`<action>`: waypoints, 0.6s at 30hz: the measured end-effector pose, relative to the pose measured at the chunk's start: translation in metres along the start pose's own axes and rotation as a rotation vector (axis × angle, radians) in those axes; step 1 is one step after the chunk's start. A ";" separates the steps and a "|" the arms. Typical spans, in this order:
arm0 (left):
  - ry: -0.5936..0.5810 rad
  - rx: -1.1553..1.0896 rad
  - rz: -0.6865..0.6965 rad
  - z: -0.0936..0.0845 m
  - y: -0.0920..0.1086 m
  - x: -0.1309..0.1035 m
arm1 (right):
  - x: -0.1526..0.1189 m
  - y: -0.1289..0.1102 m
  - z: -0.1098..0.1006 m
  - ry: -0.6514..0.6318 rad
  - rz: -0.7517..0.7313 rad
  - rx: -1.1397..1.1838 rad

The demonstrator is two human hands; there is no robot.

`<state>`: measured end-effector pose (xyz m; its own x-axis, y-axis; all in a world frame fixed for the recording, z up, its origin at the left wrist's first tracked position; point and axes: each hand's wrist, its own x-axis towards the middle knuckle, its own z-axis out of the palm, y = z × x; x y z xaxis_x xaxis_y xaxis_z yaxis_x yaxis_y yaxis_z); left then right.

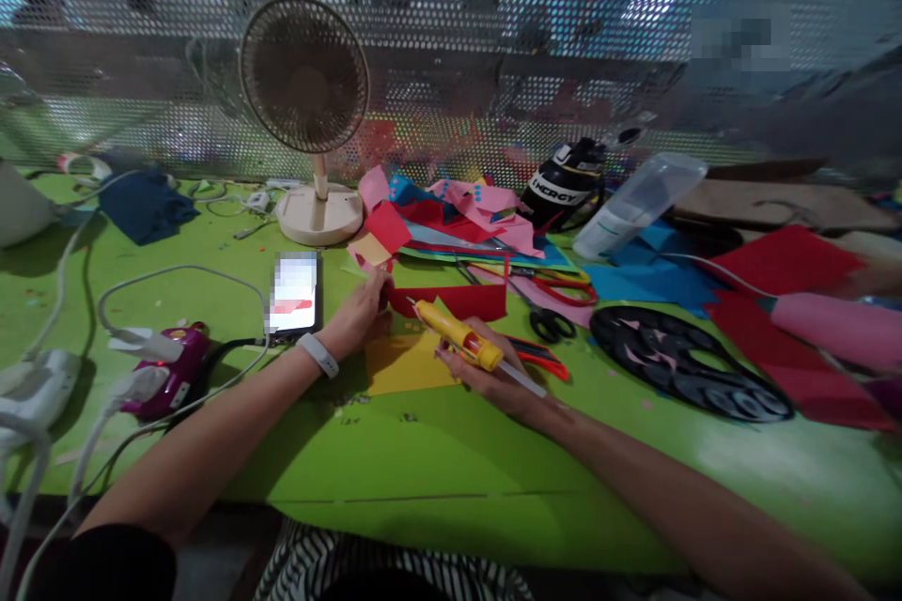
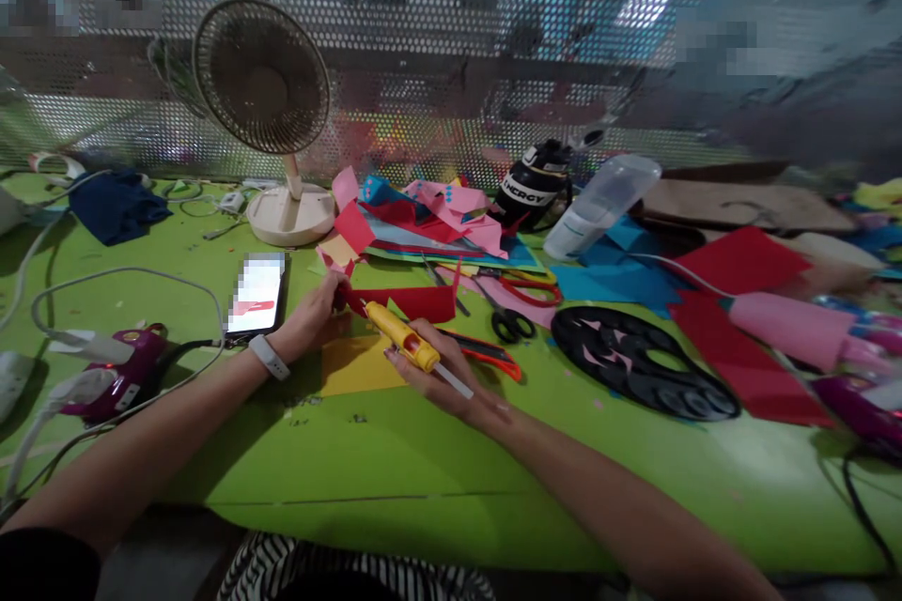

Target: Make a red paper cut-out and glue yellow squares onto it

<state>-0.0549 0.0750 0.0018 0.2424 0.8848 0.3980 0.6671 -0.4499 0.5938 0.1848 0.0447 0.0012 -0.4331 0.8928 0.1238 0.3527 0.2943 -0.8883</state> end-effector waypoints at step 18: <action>-0.022 0.185 0.014 -0.003 0.010 -0.002 | -0.001 -0.008 -0.001 0.023 -0.064 0.002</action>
<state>-0.0503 0.0688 0.0090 0.2666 0.8819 0.3888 0.7813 -0.4339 0.4487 0.1828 0.0415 0.0088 -0.4353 0.8799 0.1905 0.3236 0.3503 -0.8789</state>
